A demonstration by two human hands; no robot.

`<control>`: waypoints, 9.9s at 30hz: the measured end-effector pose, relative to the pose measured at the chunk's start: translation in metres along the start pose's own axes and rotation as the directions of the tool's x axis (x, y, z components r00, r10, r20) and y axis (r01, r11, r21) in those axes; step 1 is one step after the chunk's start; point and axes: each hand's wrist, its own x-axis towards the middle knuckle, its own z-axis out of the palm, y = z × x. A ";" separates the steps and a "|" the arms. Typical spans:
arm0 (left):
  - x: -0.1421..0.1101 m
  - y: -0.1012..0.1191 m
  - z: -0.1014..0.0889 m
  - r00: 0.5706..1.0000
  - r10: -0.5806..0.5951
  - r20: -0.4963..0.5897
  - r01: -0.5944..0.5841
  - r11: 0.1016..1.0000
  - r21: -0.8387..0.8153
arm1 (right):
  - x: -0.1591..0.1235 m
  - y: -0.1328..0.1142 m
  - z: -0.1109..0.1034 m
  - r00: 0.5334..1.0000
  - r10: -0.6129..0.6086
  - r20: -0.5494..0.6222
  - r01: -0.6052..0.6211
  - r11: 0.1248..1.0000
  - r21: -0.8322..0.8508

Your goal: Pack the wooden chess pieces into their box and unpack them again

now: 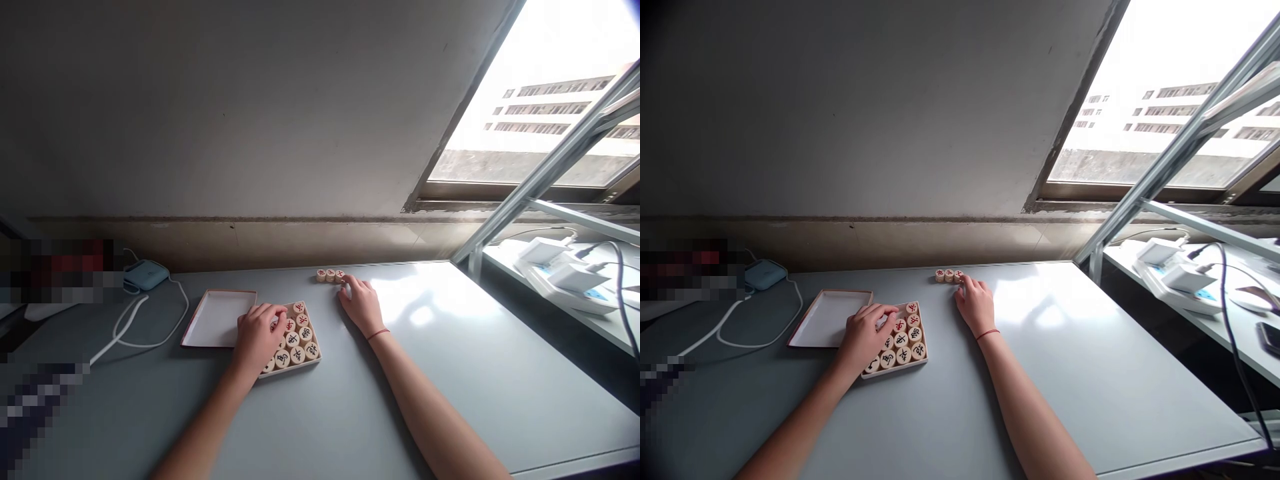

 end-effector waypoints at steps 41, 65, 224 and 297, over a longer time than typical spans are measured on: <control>0.010 0.029 0.014 0.999 -0.032 -0.003 0.032 0.988 0.151 | -0.040 -0.094 -0.031 0.988 -0.114 0.106 0.036 0.830 0.557; 0.014 -0.016 -0.021 0.982 -0.167 -0.085 0.151 0.973 -0.172 | 0.010 -0.084 -0.032 0.952 -0.233 0.197 0.127 0.888 0.441; 0.001 -0.005 -0.051 0.889 -0.237 0.392 0.142 0.956 0.256 | -0.024 -0.040 -0.010 0.950 -0.212 0.229 0.231 0.971 -0.061; 0.005 0.004 -0.036 0.981 0.026 0.193 -0.015 0.998 -0.063 | -0.021 -0.034 -0.006 0.963 -0.255 0.082 0.250 0.966 0.061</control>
